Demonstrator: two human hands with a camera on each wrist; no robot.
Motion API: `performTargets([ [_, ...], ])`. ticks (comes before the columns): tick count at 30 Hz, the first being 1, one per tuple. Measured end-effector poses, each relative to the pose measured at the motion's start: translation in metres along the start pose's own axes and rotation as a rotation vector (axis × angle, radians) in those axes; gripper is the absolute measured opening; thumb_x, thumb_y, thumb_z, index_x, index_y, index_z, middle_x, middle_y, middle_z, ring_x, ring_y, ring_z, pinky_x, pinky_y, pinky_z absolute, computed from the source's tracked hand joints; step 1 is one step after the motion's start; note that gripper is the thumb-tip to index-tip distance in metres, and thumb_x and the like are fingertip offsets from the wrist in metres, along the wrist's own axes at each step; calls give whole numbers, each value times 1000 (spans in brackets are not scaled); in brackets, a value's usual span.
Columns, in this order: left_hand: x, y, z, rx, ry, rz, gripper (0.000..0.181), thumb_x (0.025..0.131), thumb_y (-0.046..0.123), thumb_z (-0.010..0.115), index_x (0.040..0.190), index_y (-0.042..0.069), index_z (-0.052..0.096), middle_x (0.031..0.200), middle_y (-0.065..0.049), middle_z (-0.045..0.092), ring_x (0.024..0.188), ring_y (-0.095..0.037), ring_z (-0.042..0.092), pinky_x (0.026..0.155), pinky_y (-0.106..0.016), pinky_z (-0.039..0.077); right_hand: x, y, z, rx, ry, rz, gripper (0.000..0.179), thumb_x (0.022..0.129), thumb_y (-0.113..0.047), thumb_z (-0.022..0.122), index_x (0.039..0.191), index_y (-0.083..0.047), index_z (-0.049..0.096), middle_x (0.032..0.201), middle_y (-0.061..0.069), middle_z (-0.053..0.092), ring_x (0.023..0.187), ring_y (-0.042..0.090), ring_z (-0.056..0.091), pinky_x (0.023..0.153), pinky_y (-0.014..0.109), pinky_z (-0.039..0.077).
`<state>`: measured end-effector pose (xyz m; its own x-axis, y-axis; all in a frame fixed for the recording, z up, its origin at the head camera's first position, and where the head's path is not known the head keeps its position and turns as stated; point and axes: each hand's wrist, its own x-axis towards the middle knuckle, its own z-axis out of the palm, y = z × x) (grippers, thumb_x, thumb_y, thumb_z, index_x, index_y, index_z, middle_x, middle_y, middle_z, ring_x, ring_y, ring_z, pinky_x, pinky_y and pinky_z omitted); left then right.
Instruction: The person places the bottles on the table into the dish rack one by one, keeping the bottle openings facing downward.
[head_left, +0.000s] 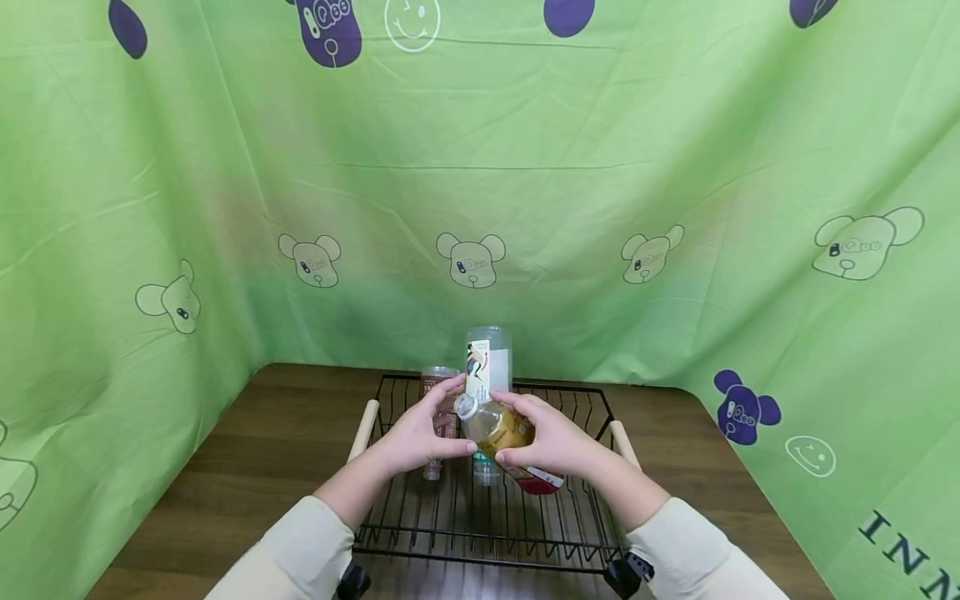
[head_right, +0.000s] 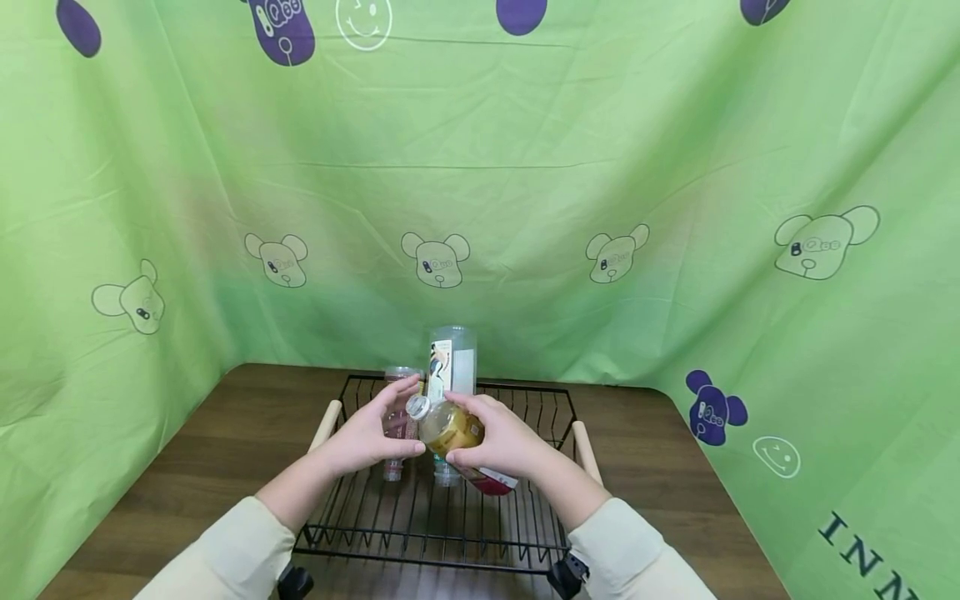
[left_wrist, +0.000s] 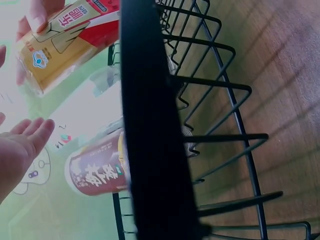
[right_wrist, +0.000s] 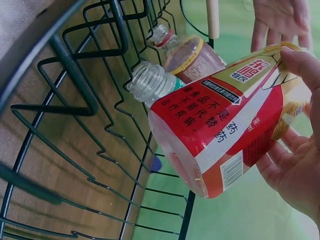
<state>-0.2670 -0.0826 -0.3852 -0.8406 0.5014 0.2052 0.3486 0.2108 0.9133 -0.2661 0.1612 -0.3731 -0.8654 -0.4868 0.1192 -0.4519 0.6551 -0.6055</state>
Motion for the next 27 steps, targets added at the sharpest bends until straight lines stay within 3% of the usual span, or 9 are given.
performTargets([
  [5, 0, 3, 3, 0, -43, 16, 89, 81, 12, 79, 153, 9, 28, 155, -22, 32, 132, -44, 47, 106, -52, 43, 0, -4, 0, -19, -38, -14, 82, 78, -35, 80, 150, -24, 41, 130, 9, 56, 112, 23, 55, 82, 34, 49],
  [12, 2, 4, 7, 36, -51, 36, 72, 80, 11, 79, 142, 6, 42, 136, -20, 53, 114, -33, 62, 92, -37, 55, 1, -8, 0, -39, -58, -20, 82, 78, -37, 80, 149, -20, 42, 129, 10, 56, 111, 24, 55, 84, 36, 50],
  [19, 3, 5, 8, 102, -39, 40, 64, 79, 14, 80, 136, 7, 49, 129, -17, 58, 102, -24, 65, 81, -26, 55, 2, -9, 1, -30, -72, -43, 82, 77, -36, 80, 148, -18, 44, 126, 11, 57, 104, 21, 55, 80, 33, 49],
  [27, 3, 5, 6, 167, -33, 43, 56, 77, 16, 82, 126, 7, 57, 128, -13, 60, 101, -20, 63, 82, -26, 54, 1, -8, 1, -47, -109, -28, 84, 78, -39, 79, 149, -13, 43, 131, 13, 55, 104, 19, 56, 80, 30, 50],
])
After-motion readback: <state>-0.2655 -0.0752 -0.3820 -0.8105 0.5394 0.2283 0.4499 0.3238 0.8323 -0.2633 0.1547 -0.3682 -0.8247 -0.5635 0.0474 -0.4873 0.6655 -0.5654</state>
